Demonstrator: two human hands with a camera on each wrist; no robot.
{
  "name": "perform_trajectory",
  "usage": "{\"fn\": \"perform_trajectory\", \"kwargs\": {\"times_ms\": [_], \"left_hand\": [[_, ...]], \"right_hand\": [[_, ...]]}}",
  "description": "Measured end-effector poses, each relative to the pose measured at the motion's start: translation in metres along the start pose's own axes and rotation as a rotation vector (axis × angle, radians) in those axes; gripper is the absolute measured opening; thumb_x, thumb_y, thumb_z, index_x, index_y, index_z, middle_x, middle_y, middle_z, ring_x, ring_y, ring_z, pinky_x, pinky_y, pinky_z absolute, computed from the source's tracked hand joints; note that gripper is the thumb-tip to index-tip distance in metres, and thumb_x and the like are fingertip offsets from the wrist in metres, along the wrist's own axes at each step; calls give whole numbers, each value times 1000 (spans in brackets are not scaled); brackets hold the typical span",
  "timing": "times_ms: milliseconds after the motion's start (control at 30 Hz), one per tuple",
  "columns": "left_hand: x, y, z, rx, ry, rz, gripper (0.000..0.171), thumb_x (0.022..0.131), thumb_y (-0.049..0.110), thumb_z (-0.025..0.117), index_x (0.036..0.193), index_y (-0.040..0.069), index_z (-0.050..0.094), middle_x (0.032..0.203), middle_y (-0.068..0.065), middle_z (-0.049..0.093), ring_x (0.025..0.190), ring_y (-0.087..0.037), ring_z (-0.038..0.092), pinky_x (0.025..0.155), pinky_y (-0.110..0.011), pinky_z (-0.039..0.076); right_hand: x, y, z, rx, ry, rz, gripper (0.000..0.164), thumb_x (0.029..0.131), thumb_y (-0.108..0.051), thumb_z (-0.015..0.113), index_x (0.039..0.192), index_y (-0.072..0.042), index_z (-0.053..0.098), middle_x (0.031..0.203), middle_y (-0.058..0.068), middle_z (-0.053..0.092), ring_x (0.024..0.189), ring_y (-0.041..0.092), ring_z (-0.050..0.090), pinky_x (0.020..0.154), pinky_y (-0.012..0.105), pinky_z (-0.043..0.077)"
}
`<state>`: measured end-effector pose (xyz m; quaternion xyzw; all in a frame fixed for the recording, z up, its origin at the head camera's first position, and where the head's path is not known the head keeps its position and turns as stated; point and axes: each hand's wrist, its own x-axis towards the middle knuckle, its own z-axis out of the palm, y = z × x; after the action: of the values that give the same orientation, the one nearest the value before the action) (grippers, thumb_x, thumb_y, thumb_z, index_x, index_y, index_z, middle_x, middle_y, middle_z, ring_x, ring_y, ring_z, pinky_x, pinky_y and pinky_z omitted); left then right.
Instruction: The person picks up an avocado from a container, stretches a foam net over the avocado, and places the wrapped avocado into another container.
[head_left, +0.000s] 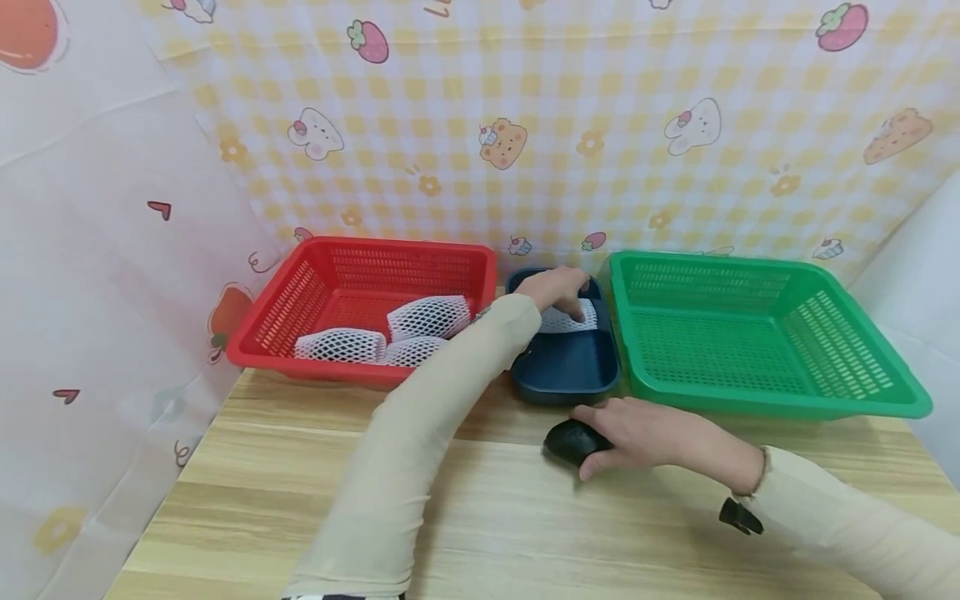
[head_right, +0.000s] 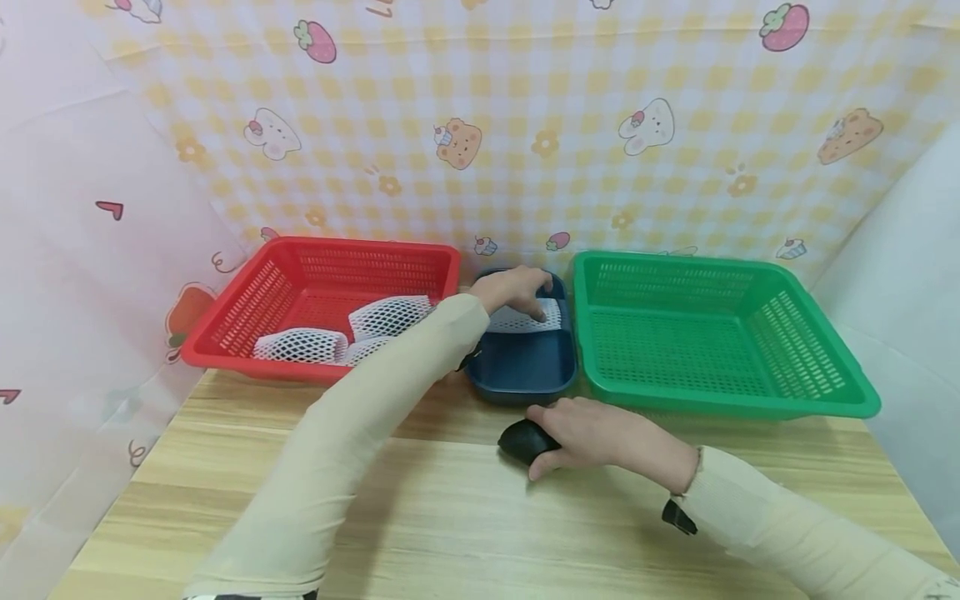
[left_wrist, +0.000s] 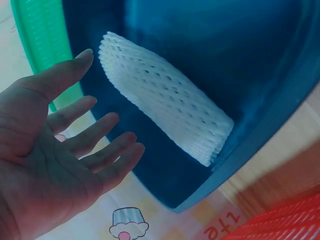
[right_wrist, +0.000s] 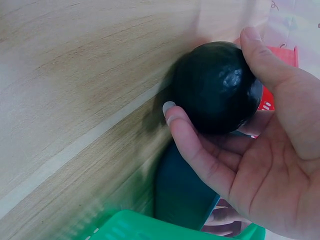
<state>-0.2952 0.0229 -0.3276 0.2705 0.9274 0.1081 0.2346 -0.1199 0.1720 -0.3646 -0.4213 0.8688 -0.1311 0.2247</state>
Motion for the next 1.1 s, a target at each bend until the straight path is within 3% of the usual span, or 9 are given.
{"fn": "perform_trajectory", "kwargs": {"times_ms": [233, 400, 600, 700, 900, 1100], "left_hand": [[-2, 4, 3, -12, 16, -65, 65, 96, 23, 74, 153, 14, 43, 153, -10, 42, 130, -24, 45, 102, -40, 44], [-4, 4, 11, 71, 23, -136, 61, 93, 15, 77, 148, 17, 48, 148, -9, 47, 118, -21, 50, 97, -38, 48], [-4, 4, 19, 190, 21, -159, 52, 94, 6, 73, 141, 16, 53, 150, -11, 47, 115, -23, 50, 95, -42, 47], [-6, 4, 19, 200, 33, -165, 42, 95, 5, 71, 133, 14, 57, 145, -12, 50, 111, -24, 51, 94, -45, 46], [-15, 3, 11, 175, 42, -150, 29, 94, 8, 72, 122, 12, 64, 123, -10, 61, 99, -24, 54, 92, -45, 47], [-22, -1, -5, 140, -29, -125, 29, 96, 15, 71, 124, 12, 63, 116, -8, 60, 99, -25, 55, 85, -37, 52]], "right_hand": [[0, 1, -1, 9, -1, 0, 62, 89, -52, 74, 124, -3, 58, 83, -8, 56, 61, 6, 51, 52, 26, 40], [0, 0, -1, 14, 0, -5, 65, 89, -53, 74, 126, -2, 58, 81, -8, 56, 60, 6, 50, 52, 26, 40], [0, 0, -1, 16, 1, -6, 65, 88, -53, 75, 125, -2, 58, 82, -7, 55, 61, 7, 50, 52, 26, 40], [1, -1, -1, 17, -2, -1, 65, 88, -53, 75, 125, -2, 58, 82, -7, 55, 61, 7, 50, 52, 26, 40], [1, -1, -1, 14, -8, 14, 68, 87, -54, 75, 127, -1, 58, 82, -7, 57, 62, 7, 52, 54, 26, 42], [2, -3, -1, 1, -14, 12, 70, 87, -54, 75, 128, 0, 58, 87, -4, 61, 66, 7, 54, 58, 28, 45]]}}
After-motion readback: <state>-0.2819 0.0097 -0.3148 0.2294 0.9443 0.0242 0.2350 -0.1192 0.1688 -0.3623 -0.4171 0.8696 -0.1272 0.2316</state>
